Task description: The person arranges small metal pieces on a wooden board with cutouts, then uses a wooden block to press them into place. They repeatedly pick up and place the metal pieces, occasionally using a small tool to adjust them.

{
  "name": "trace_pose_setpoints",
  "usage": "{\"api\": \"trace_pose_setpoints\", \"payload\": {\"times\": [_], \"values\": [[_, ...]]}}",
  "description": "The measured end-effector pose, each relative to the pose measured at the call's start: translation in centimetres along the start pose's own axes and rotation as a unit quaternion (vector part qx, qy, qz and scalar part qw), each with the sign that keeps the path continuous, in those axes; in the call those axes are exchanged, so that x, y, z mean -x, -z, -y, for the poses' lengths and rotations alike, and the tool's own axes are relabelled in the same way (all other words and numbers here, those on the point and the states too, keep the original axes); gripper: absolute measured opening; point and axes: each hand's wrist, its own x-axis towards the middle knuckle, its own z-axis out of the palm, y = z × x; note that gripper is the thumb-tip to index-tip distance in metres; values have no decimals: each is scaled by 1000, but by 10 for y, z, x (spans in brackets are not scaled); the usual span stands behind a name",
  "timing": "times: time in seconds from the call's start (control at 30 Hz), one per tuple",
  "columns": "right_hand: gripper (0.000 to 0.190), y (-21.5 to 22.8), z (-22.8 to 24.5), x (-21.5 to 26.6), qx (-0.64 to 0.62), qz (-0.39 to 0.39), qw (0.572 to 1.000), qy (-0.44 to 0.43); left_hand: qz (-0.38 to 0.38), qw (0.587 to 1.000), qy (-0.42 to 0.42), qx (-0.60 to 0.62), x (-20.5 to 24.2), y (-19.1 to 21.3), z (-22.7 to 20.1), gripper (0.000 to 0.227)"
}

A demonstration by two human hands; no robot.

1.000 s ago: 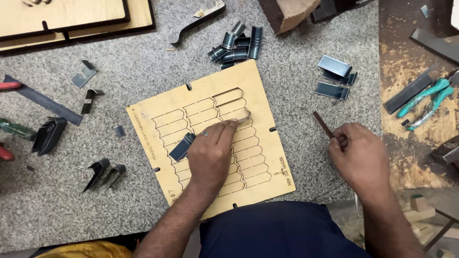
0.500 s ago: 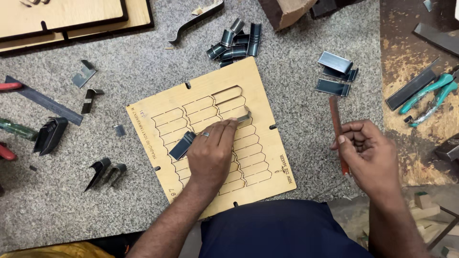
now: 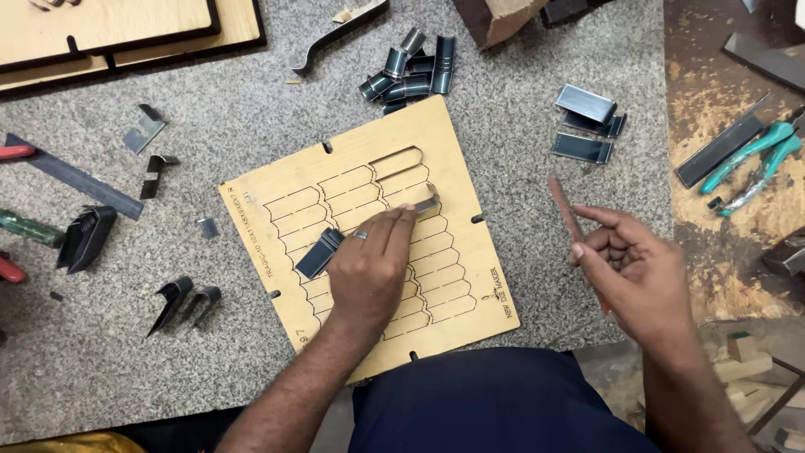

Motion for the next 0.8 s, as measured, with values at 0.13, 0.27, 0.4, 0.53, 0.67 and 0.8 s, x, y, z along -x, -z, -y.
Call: {"api": "trace_pose_setpoints", "payload": {"times": [0.13,0.27,0.4,0.53,0.67,0.8], "values": [[52,-18,6,7,24,-1,999,35,-1,1000,-18,-11,3,0,1,19],[47,-44,19,19,122,20,981,146,5,998,-44,-33,7,0,2,23],[42,-68,38,29,181,28,966,180,15,997,-59,-38,10,0,4,23],[45,-89,52,30,209,39,948,236,16,996,-69,-46,14,0,3,24],[49,-114,51,23,260,45,925,274,6,998,-63,-26,15,-1,4,21],[55,-132,42,13,281,47,908,306,-8,998,-58,-15,15,-3,3,21]]}}
